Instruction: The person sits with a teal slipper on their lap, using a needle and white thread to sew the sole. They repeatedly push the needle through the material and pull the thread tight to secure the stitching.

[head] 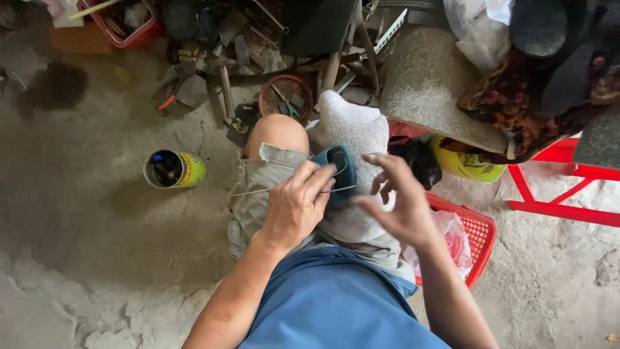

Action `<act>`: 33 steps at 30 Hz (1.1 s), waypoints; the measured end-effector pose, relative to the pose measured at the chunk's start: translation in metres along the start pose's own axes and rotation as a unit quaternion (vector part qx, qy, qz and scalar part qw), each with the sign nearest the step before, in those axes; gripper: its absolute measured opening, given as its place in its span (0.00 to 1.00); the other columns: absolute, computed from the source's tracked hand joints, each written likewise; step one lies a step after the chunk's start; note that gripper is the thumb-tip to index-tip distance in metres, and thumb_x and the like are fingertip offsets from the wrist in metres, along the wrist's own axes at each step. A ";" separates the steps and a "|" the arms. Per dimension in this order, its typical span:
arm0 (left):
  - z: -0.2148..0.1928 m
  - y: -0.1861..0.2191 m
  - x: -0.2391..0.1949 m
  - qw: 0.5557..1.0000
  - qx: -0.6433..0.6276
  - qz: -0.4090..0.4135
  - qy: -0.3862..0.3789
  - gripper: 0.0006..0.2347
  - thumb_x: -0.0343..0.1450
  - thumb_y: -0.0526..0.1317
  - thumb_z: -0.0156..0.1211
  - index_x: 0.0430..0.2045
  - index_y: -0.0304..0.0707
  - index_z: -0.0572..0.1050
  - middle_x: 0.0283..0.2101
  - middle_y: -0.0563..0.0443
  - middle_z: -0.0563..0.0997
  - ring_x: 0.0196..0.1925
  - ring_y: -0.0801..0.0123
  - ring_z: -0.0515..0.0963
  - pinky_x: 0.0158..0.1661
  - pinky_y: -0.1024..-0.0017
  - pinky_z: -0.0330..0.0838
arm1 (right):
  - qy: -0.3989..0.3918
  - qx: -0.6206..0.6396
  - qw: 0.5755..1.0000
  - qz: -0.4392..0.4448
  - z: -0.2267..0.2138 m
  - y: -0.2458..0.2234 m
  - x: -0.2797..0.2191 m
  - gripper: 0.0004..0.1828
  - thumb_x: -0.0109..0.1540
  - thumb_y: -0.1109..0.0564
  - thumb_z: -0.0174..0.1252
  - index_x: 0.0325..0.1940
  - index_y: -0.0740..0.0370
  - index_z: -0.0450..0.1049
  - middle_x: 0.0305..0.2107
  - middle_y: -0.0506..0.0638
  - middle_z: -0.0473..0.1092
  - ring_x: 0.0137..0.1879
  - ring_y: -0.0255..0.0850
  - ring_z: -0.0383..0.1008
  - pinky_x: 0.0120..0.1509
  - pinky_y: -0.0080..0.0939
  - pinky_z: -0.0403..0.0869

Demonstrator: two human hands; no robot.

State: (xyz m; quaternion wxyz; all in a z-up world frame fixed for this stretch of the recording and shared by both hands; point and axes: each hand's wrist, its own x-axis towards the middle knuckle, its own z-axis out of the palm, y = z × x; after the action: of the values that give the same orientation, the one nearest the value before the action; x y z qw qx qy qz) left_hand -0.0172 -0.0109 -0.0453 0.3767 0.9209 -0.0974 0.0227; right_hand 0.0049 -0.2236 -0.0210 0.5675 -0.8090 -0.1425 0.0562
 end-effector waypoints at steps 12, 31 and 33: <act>0.027 -0.009 -0.004 0.999 0.025 0.028 0.016 0.07 0.73 0.37 0.55 0.40 0.56 0.75 0.24 0.60 0.70 0.26 0.62 0.80 0.25 0.67 0.75 | 0.067 -0.161 0.985 -0.008 0.035 0.069 -0.039 0.25 0.52 0.50 0.78 0.46 0.62 0.78 0.22 0.50 0.74 0.27 0.48 0.76 0.32 0.46 0.74; -0.053 -0.004 -0.023 0.990 -0.133 -0.032 0.022 0.14 0.74 0.36 0.60 0.55 0.48 0.80 0.37 0.47 0.82 0.37 0.52 0.86 0.33 0.64 0.79 | 0.029 -0.254 0.958 0.127 0.001 0.016 0.005 0.13 0.68 0.45 0.55 0.38 0.55 0.71 0.21 0.59 0.69 0.35 0.62 0.76 0.37 0.57 0.70; -0.052 0.004 -0.020 0.992 -0.120 -0.034 -0.003 0.12 0.73 0.40 0.62 0.51 0.56 0.82 0.32 0.50 0.83 0.32 0.53 0.85 0.29 0.61 0.79 | 0.033 -0.187 0.955 0.226 0.010 0.025 0.009 0.17 0.70 0.42 0.50 0.42 0.56 0.71 0.25 0.65 0.70 0.40 0.67 0.74 0.41 0.63 0.68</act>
State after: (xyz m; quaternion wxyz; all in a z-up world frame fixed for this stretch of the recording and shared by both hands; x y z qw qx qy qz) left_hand -0.0360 0.0261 -0.0080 0.4852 0.8717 -0.0690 -0.0047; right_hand 0.0153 -0.2196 -0.0477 0.3827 -0.9133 0.0547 0.1280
